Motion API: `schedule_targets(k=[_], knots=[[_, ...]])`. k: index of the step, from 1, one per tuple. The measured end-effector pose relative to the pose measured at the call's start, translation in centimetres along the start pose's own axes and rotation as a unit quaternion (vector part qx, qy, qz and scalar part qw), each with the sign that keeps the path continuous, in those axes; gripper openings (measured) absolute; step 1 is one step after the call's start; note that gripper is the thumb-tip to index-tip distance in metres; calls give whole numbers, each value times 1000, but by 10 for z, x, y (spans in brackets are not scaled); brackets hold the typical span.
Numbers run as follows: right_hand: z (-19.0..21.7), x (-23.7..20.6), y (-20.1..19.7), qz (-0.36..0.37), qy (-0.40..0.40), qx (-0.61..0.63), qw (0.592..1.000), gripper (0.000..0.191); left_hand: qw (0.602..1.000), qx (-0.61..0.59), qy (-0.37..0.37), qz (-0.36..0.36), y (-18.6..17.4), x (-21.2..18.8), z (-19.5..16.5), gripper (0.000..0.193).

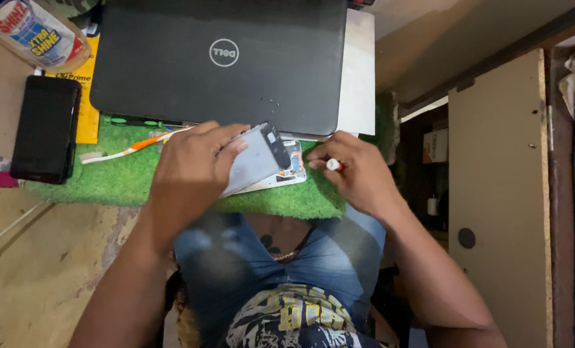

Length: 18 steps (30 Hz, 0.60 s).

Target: The person uses a red-handled screwdriver to remove screws from a smartphone placed on a green mat. They then separate the phone into two halves and continue to work on the internal components with the screwdriver.

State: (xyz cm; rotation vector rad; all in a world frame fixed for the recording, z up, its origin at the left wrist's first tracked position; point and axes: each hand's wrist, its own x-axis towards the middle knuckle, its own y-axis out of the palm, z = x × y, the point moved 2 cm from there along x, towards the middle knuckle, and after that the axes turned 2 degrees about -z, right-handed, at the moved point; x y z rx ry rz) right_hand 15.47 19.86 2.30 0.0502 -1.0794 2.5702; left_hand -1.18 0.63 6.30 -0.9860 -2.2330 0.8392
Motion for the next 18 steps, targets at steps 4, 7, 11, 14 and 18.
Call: schedule_targets(k=[4,7,11,14,18], knots=[[0,-1,10,9,14,-54,998,15,999,-3,17,32,1,3,15,23],[-1,-1,14,10,11,-71,997,19,998,-17,43,35,8,-1,21,22],[-1,-1,21,8,-47,-134,990,28,983,73,153,-70,21,-12,18,20],[0,-2,27,29,-58,-189,980,26,990,45,126,-45,28,-11,20,18],[-2,-1,22,78,-23,-195,977,25,991,23,131,-29,28,-11,19,16]])
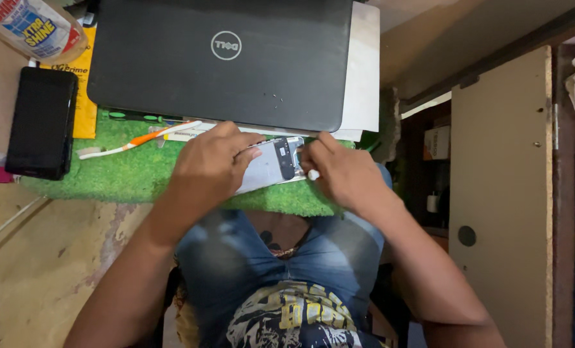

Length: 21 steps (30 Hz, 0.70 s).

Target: The person uses a red-handled screwdriver to remove screws from a smartphone placed on a green mat. They then separate the phone into two halves and continue to work on the internal components with the screwdriver.

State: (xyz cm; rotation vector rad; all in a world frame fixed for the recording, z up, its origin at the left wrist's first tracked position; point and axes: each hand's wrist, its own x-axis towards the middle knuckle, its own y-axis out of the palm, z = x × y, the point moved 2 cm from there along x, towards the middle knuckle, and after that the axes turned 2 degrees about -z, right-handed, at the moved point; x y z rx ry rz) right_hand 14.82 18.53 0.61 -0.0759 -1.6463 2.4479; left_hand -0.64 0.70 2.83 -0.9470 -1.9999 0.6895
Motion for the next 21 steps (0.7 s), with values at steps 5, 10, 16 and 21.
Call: schedule_targets(k=[5,10,16,21], knots=[[-10,-5,-15,33,-9,84,996,30,998,19,40,-48,0,-1,-3,14],[-6,-5,-13,38,-31,51,998,25,995,43,56,-65,6,-3,2,12],[4,-8,-18,33,-67,-1,997,26,995,39,55,-75,11,-5,6,10],[9,-8,-12,46,-17,-18,999,28,997,33,41,-63,12,-6,7,11]])
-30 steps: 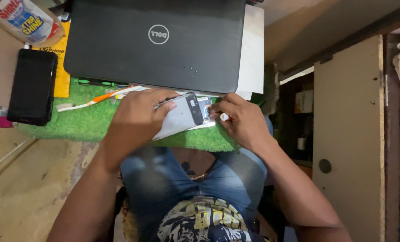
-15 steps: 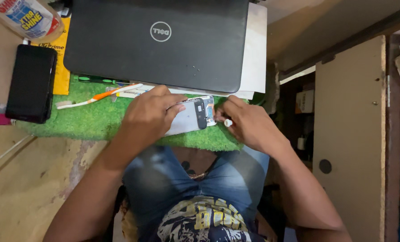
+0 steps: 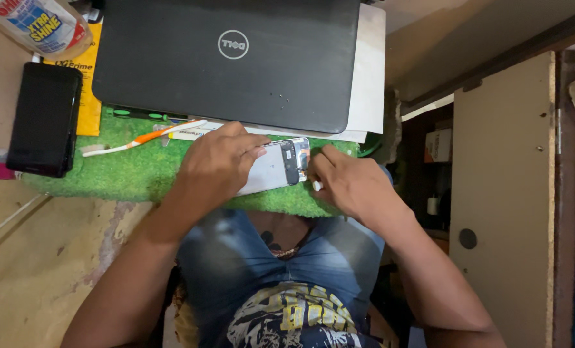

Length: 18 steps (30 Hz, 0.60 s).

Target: The person uses a red-handled screwdriver to remove screws from a smartphone placed on a green mat. They then separate the phone into two halves and continue to work on the internal components with the screwdriver.

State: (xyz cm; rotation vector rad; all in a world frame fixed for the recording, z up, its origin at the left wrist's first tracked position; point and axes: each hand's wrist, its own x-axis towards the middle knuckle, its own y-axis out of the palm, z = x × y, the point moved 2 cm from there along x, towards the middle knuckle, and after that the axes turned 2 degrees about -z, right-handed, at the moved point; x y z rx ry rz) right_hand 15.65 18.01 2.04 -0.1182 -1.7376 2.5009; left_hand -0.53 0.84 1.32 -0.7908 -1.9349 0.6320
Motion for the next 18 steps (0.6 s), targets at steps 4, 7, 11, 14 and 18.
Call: schedule_targets(k=[4,7,11,14,18], knots=[[-1,5,1,-9,-20,-8,1000,31,998,-14,-37,46,2,2,2,12],[-9,6,-10,-5,-1,28,1000,33,998,-41,-33,36,-1,2,0,11],[-21,21,-29,-42,29,46,998,30,986,-29,-104,128,3,4,1,16],[-25,52,-29,-91,3,13,996,30,988,-19,-88,125,-1,7,-2,17],[-22,83,-21,-132,-28,-69,988,23,999,40,-1,33,-18,15,-6,17]])
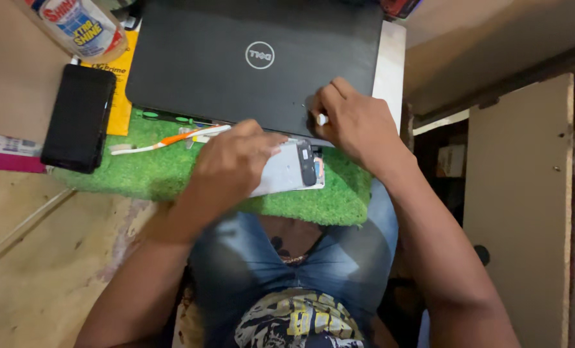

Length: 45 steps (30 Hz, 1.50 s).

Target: The person uses a red-handled screwdriver to remove screws from a smartphone placed on a green mat. They then separate the phone into two halves and continue to work on the internal components with the screwdriver.

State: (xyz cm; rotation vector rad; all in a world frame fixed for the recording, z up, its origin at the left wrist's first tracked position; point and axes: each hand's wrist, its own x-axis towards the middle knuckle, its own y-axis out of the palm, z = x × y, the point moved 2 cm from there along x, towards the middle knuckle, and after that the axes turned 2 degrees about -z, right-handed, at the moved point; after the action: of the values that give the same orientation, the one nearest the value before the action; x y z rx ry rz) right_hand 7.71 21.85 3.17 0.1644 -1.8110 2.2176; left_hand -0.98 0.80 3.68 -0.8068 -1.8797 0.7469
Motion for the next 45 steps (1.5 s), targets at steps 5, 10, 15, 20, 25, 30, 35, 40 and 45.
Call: schedule_targets(k=[5,10,15,20,25,30,35,40,45], knots=[[-1,0,-5,-2,-16,43,999,24,962,-165,-204,79,-9,11,16,21],[-4,-3,-10,-2,2,112,994,29,954,-196,-222,56,-10,16,27,22],[-6,-10,-13,-35,7,126,991,33,905,-299,-293,78,1,8,49,24],[8,-30,-18,-45,-27,121,991,12,825,-455,-336,12,16,8,74,27],[41,-51,-7,154,-45,41,986,52,947,-258,-165,-94,4,28,96,43],[49,-54,-3,173,18,74,982,78,977,-78,-184,-74,16,43,102,53],[42,-59,-6,169,46,141,974,73,982,-61,-170,-58,31,44,96,53],[35,-69,-7,127,41,178,975,75,980,-28,-194,-26,40,47,88,59],[30,-79,-10,78,49,209,974,75,983,-25,-158,-90,21,45,65,63]])
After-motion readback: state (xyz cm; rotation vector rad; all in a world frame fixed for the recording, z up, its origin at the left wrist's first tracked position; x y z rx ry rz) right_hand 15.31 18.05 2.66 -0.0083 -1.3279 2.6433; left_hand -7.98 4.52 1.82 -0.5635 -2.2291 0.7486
